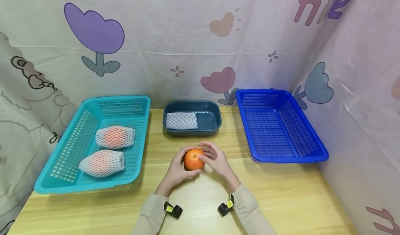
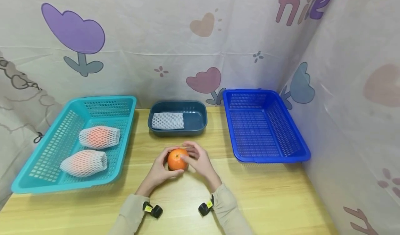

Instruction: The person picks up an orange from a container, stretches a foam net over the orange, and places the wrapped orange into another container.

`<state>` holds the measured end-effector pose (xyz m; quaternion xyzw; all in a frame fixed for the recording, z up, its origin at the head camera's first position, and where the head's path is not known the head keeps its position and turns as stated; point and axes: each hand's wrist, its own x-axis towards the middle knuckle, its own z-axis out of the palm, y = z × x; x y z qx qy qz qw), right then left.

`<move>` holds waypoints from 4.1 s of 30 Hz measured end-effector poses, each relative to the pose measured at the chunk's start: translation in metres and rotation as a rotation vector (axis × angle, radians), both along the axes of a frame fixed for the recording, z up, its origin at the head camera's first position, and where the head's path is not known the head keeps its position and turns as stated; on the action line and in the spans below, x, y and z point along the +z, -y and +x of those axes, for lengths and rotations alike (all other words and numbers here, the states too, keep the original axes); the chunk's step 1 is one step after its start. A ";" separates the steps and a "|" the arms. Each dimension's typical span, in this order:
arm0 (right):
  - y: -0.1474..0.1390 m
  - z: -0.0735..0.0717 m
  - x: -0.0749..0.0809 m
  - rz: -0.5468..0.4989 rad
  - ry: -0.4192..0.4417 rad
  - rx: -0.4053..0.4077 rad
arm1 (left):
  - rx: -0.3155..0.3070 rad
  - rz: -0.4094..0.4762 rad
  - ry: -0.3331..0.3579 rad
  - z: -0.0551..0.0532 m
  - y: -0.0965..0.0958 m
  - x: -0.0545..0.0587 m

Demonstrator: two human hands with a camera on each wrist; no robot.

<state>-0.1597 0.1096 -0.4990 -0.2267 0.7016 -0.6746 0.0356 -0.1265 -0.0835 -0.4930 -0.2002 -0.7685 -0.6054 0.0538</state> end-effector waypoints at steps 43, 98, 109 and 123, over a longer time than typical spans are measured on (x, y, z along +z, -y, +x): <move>0.064 -0.152 0.054 1.057 -0.222 0.108 | -0.012 -0.002 0.056 0.000 0.002 -0.001; 0.014 -0.001 0.161 0.051 -0.096 -0.028 | -0.070 0.591 0.171 0.002 0.016 0.070; 0.006 0.025 0.107 0.068 0.073 0.106 | 0.093 0.866 0.511 0.025 -0.005 0.076; -0.009 0.027 0.093 -0.372 0.539 0.491 | 0.052 0.914 0.421 0.033 -0.008 0.073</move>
